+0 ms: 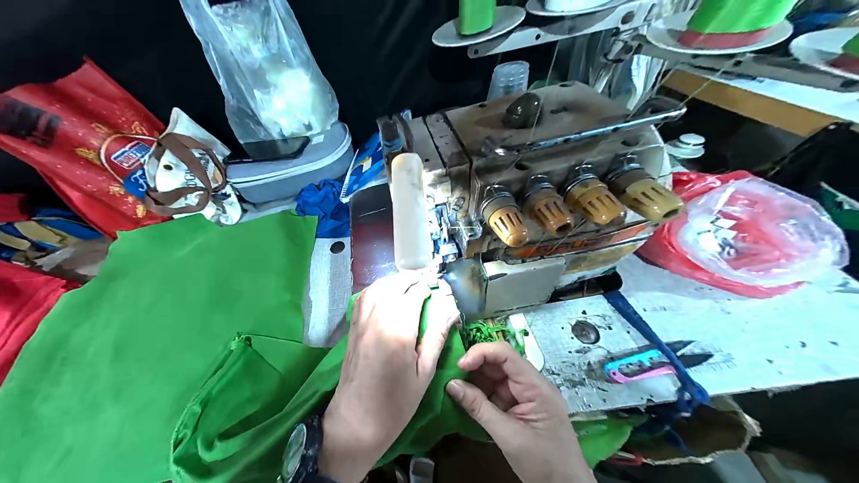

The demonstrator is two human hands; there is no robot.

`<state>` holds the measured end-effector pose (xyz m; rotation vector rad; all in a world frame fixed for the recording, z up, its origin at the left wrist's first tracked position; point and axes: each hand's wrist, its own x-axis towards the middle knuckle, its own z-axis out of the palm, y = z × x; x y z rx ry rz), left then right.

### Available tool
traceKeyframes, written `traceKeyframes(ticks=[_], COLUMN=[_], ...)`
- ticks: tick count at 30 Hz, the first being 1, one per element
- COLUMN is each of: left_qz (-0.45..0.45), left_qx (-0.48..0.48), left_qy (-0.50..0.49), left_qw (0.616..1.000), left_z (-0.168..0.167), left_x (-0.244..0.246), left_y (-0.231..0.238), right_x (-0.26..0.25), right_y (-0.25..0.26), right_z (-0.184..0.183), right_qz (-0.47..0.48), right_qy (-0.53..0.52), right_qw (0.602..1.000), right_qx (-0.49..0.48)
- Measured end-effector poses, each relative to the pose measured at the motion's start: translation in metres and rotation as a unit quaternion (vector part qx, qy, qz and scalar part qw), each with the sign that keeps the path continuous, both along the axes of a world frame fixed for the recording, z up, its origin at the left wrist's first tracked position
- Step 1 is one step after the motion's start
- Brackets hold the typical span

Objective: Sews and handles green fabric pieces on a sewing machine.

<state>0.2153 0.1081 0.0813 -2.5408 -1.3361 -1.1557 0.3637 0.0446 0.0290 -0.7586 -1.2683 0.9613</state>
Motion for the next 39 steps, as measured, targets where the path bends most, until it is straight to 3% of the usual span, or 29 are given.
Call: traceKeyframes(ticks=[10,17,32,37,39], left_qz=[0.003,0.127,0.060,-0.040,-0.041], left_qx=[0.015,0.068,0.015,-0.025,-0.053], left_qy=[-0.006,0.100,0.089,0.024,-0.010], left_qw=[1.000,0.985,0.994,0.999,0.998], left_z=[-0.007,-0.031,-0.008,0.000,-0.004], left_x=[-0.001,0.003,-0.012,-0.021,-0.029], left_y=[-0.005,-0.031,0.011,0.034,0.032], right_x=[-0.003,-0.005,-0.007,-0.010,-0.010], right_y=[-0.014,-0.031,-0.007,0.004,0.000], right_z=[-0.015,-0.019,0.005,0.011,0.009], right_qz=[-0.047,-0.094,-0.107,-0.120,-0.111], right_qy=[-0.057,-0.092,-0.104,-0.115,-0.104], right_qw=[0.997,0.991,0.987,0.983,0.984], right_qx=[-0.015,-0.024,-0.058,-0.073,-0.089])
